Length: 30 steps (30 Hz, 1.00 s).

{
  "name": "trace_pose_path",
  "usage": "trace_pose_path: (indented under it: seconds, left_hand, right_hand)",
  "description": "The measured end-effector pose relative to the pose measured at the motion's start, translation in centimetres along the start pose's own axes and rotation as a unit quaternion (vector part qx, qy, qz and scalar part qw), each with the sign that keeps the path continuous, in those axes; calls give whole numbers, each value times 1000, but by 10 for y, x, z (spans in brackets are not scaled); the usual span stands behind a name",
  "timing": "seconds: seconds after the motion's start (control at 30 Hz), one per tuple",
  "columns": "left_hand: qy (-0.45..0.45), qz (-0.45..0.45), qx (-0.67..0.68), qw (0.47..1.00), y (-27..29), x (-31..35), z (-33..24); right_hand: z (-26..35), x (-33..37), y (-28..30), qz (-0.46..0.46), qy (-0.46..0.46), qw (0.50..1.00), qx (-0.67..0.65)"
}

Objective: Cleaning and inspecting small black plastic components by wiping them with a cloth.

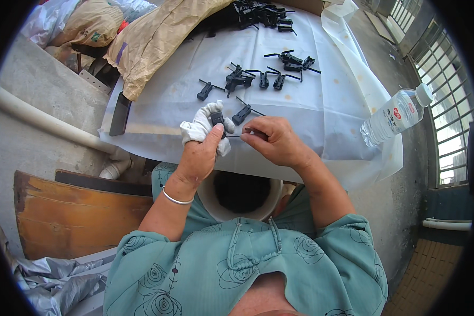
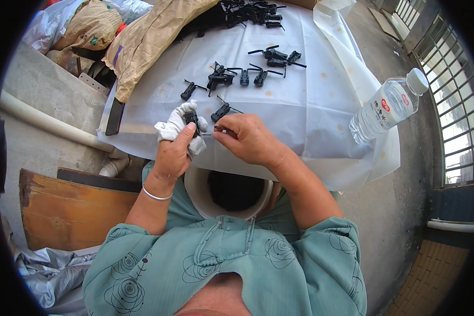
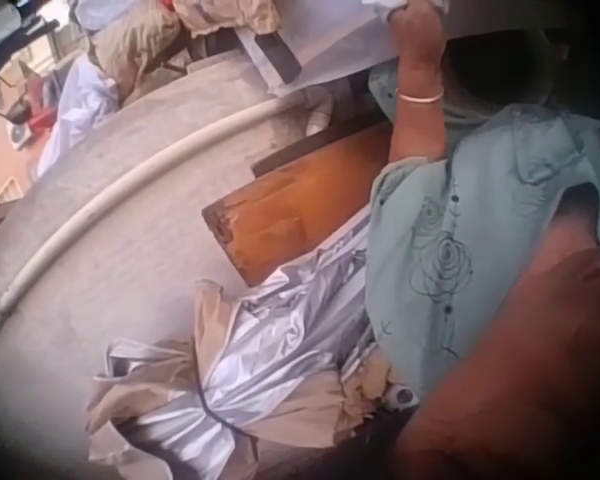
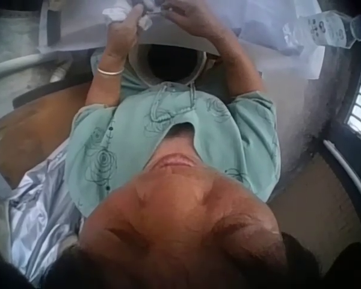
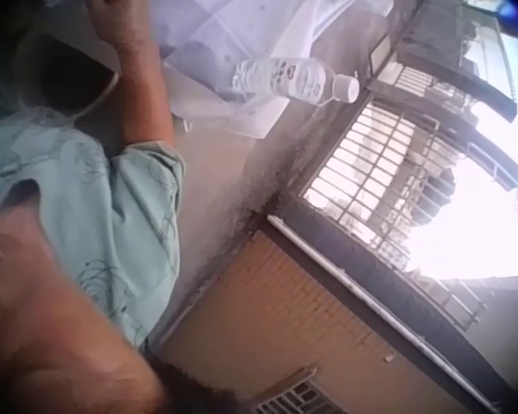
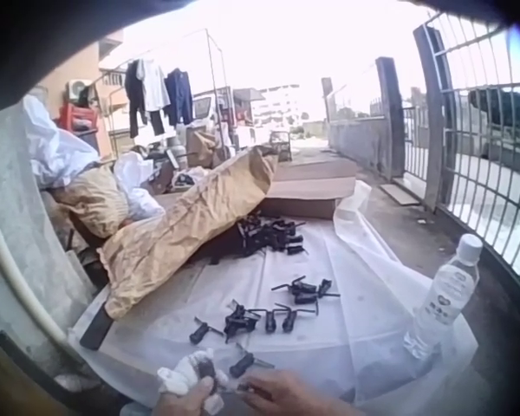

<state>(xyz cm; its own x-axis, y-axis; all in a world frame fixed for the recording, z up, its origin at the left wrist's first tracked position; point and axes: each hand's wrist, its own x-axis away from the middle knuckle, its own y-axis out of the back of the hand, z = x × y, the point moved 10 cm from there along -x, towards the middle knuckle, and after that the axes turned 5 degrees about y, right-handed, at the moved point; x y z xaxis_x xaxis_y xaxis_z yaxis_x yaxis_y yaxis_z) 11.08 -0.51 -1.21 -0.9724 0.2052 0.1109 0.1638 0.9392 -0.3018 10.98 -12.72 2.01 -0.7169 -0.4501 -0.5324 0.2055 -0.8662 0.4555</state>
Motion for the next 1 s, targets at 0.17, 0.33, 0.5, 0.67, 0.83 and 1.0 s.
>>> trace_pose_path:
  seconds: [0.17, 0.33, 0.5, 0.67, 0.83, 1.0]
  left_hand:
    - [50, 74, -94, 992, -12, 3, 15]
    - [88, 151, -18, 984, -36, 13, 14]
    - [-113, 61, -220, 967, -23, 5, -14]
    - [-105, 39, -256, 960, -23, 5, -8]
    - [-195, 27, -388, 901, -40, 13, -24]
    - [-156, 17, -472, 868, -33, 22, -22]
  right_hand:
    - [17, -1, 12, -94, 61, 994, -11]
    - [-5, 3, 2, -135, -71, 981, -117]
    - [-13, 2, -5, 7, -128, 988, -86]
    - [-15, 6, -28, 66, -137, 977, -150]
    - [-17, 6, -32, 58, -163, 972, -159]
    - [-16, 9, -48, 37, -169, 959, -224]
